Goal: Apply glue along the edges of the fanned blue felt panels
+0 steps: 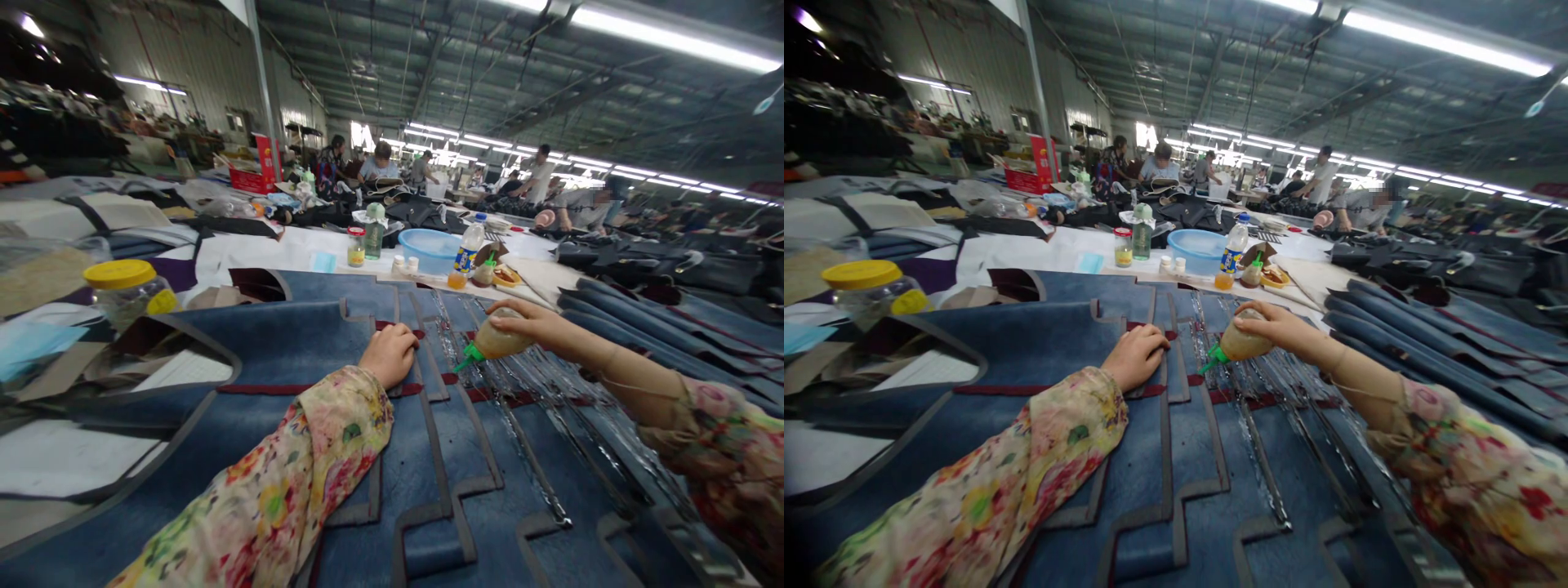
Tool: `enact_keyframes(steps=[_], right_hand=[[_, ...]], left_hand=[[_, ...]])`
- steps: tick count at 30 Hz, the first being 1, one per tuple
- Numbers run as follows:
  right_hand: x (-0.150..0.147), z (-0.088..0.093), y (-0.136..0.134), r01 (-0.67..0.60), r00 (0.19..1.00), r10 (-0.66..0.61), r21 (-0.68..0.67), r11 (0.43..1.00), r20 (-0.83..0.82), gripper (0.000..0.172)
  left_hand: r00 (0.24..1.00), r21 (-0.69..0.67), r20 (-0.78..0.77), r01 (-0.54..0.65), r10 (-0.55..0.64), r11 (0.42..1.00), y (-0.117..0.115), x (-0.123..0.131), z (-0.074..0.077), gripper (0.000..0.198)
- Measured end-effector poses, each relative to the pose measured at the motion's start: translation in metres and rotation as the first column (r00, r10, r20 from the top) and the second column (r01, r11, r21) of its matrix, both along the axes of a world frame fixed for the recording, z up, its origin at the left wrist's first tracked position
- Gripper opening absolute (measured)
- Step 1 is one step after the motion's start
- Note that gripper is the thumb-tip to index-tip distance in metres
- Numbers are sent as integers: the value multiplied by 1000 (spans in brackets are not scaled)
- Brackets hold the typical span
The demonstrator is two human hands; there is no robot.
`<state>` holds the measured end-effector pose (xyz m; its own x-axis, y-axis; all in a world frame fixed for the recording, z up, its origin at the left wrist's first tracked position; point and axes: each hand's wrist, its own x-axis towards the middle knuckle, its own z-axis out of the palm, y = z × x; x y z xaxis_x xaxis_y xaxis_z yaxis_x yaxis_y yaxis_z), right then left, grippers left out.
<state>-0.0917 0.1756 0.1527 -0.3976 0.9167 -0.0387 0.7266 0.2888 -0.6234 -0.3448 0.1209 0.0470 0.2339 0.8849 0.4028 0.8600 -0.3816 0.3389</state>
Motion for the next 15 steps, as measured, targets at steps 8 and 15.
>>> enact_keyframes(steps=[8, 15], right_hand=[[1, 1, -7, -33, 999, 33, 12, 999, 17, 43], [2, 3, -15, -38, 997, 40, -23, 999, 60, 43]], left_hand=[[1000, 1, -3, -1, 1, 1000, 1, 0, 0, 22], [1000, 17, -17, 4, -4, 1000, 3, 0, -3, 22]])
